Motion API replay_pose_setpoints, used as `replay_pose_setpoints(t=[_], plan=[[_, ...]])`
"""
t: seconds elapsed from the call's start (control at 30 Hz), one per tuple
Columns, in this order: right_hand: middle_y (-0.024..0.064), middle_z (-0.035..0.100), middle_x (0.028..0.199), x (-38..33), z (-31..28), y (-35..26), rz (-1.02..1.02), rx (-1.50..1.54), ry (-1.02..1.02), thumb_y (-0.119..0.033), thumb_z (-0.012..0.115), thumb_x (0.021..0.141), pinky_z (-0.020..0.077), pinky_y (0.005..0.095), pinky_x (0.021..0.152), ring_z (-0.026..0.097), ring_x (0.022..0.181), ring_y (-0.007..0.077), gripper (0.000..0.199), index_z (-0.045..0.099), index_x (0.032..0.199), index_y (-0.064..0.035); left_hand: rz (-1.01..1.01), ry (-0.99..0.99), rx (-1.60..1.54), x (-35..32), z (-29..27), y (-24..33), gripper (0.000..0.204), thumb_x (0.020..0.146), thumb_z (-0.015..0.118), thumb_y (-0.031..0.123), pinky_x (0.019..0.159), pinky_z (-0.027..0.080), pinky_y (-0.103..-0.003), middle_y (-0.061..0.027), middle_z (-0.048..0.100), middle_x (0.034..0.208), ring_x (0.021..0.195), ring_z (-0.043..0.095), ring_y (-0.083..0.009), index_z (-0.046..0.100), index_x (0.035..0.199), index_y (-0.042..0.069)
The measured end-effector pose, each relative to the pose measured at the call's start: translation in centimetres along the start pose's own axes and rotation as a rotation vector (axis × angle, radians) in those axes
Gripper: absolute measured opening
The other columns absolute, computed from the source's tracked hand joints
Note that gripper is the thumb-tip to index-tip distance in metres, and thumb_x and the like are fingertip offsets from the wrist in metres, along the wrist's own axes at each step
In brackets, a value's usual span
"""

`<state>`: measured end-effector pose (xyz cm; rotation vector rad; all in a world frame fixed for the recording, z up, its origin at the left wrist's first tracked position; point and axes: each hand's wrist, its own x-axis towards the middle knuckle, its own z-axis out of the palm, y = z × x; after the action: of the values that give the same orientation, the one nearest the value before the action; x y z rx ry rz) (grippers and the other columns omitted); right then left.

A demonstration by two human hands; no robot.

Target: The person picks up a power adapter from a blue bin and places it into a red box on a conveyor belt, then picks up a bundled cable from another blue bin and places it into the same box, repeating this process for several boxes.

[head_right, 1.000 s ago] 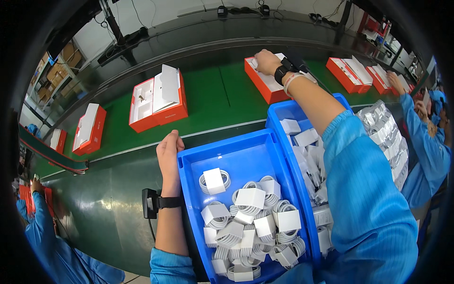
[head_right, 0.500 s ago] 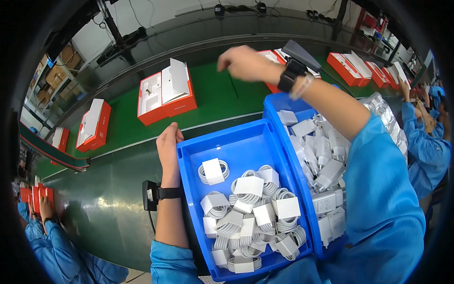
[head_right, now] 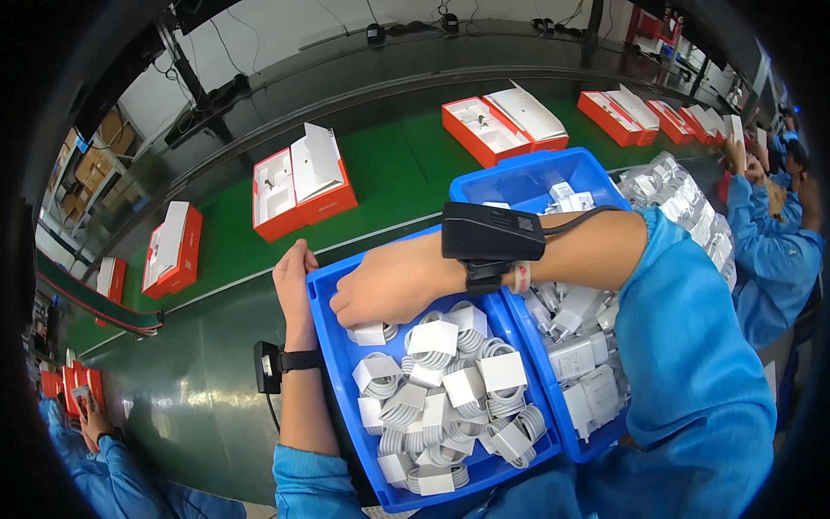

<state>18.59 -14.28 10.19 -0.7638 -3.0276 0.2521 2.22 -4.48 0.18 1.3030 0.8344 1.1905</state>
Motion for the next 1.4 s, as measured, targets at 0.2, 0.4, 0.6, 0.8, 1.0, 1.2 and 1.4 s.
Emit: replay_pose_setpoints(t=[0.2,0.4,0.6,0.8,1.0,1.2,1.4], plan=[[0.0098,0.057,0.096,-0.3,0.2,-0.2,0.006,-0.048,-0.04,-0.011,0.058,0.081,0.054,0.0386,0.072,0.059,0.096,0.0259,0.018,0.059,0.095,-0.0006,0.011,0.018,0.022,-0.5,0.5,0.4,0.04,0.097,0.053,0.024,0.049,0.025,-0.025,0.0045,0.041,0.056,0.053,0.034,-0.0042,0.05,0.062,0.005],[0.0101,0.058,0.091,-0.5,0.2,0.0,-0.022,-0.052,-0.005,-0.01,0.059,0.08,0.0537,0.0393,0.072,0.06,0.093,0.0261,0.015,0.06,0.092,-0.0007,0.004,0.033,0.026,-0.8,0.8,1.1,0.04,0.097,0.054,0.024,0.049,0.025,-0.025,0.0043,0.041,0.057,0.053,0.034,-0.0047,0.049,0.061,0.005],[0.0108,0.06,0.095,0.1,-0.3,-0.2,0.055,-0.073,-0.112,-0.017,0.063,0.079,0.0534,0.04,0.075,0.06,0.096,0.0275,0.022,0.06,0.094,-0.0011,-0.004,0.03,0.01,-0.9,0.6,0.5,0.041,0.097,0.054,0.025,0.05,0.026,-0.025,0.0038,0.041,0.058,0.054,0.034,-0.0047,0.049,0.061,0.005],[0.012,0.062,0.105,-3.1,-5.6,1.4,0.121,0.024,0.147,-0.031,0.068,0.08,0.0518,0.0405,0.084,0.06,0.101,0.0303,0.039,0.061,0.108,-0.0053,-0.012,0.028,-0.005,-0.4,-0.1,0.1,0.041,0.097,0.054,0.025,0.05,0.027,-0.025,0.0037,0.042,0.057,0.053,0.035,-0.0049,0.049,0.062,0.005],[0.0131,0.062,0.107,-16.1,-9.7,9.1,0.753,-0.289,0.229,-0.032,0.072,0.075,0.0497,0.0407,0.086,0.061,0.101,0.0305,0.047,0.06,0.112,-0.0046,0.011,0.012,0.023,-0.1,0.5,0.2,0.041,0.097,0.053,0.026,0.049,0.026,-0.025,0.0039,0.041,0.056,0.052,0.035,-0.005,0.049,0.062,0.005],[0.0146,0.065,0.101,-29.4,-7.1,15.0,1.133,-0.193,0.037,-0.02,0.079,0.066,0.0507,0.0385,0.084,0.063,0.096,0.0302,0.047,0.062,0.106,-0.0005,-0.003,0.022,0.003,-0.2,1.4,0.4,0.041,0.097,0.054,0.025,0.048,0.025,-0.025,0.0042,0.041,0.056,0.052,0.034,-0.0044,0.049,0.061,0.005],[0.0141,0.063,0.095,-31.3,-5.4,17.9,1.069,-0.017,0.025,-0.012,0.079,0.062,0.0493,0.0363,0.082,0.061,0.091,0.0279,0.044,0.061,0.101,-0.0006,-0.023,0.049,0.005,0.1,2.5,0.3,0.042,0.097,0.054,0.025,0.048,0.023,-0.025,0.0044,0.039,0.055,0.051,0.033,-0.0043,0.048,0.06,0.006]])
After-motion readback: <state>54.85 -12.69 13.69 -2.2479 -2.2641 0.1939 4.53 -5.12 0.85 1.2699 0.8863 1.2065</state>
